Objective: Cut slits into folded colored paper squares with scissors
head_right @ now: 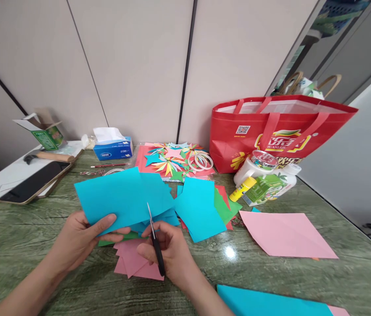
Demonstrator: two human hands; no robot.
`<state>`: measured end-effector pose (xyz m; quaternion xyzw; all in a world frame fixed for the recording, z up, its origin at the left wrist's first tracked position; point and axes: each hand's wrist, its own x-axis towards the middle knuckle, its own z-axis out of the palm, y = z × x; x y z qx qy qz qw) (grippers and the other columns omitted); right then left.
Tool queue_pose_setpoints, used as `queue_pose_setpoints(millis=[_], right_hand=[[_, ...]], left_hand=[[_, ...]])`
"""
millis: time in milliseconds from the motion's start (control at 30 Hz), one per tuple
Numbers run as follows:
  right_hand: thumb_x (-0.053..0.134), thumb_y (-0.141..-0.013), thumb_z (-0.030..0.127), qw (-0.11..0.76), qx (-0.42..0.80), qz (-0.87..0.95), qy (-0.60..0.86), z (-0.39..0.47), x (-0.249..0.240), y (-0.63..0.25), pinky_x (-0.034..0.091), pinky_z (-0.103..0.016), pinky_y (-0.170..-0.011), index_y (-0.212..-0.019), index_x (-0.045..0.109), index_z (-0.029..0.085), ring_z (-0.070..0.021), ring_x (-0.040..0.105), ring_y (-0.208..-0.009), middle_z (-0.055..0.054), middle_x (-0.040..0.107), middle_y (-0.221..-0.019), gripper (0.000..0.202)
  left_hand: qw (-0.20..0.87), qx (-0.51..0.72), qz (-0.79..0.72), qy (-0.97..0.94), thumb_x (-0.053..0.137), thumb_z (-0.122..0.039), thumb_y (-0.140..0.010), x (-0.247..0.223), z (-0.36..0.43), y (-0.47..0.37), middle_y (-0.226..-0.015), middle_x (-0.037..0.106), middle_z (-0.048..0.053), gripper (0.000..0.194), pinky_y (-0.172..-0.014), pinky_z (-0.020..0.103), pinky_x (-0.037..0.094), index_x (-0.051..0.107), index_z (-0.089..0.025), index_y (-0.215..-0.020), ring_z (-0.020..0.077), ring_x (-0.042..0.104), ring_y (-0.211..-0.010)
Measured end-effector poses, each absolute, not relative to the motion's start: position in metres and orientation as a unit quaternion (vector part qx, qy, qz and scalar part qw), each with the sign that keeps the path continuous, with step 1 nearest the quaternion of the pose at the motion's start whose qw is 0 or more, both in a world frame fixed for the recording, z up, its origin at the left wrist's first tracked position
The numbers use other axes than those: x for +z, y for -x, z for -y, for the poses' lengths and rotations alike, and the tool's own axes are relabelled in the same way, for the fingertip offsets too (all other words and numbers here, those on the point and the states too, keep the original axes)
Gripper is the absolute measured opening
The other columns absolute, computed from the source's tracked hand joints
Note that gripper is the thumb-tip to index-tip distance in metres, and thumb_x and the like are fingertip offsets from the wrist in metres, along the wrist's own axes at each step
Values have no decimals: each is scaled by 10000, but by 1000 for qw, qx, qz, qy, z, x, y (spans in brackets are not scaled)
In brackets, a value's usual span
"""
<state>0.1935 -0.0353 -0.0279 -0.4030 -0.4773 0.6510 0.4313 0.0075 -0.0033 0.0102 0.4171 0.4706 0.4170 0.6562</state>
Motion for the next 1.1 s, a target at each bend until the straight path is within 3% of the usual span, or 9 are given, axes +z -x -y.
queue_pose_setpoints(millis=[400,667,1100], right_hand=[[720,-612,369,452,655,470,382,36,-21,-193,313,-219,-515,-817,532,171,-90,405,-557,28,484,-650,341],[715,-622,367,450,665,461,378,36,-25,-193,261,-202,-460,-798,524,166,-69,341,-504,47,438,-593,328],[725,-584,420,443,657,456,406,37,-25,-192,301,-197,-410,-759,525,179,-75,399,-435,55,454,-510,359]], left_hand=[[644,405,-483,-434,675,-297,-649,10,4,-7,-714,711,83,210,-613,361,564,629,-124,-759,252,668,-649],[645,409,-481,-431,680,-290,-640,8,4,-7,-684,709,76,193,-603,345,563,638,-126,-734,248,668,-647],[644,410,-485,-426,687,-300,-629,10,3,-8,-686,709,74,206,-600,352,564,643,-132,-738,252,668,-638]])
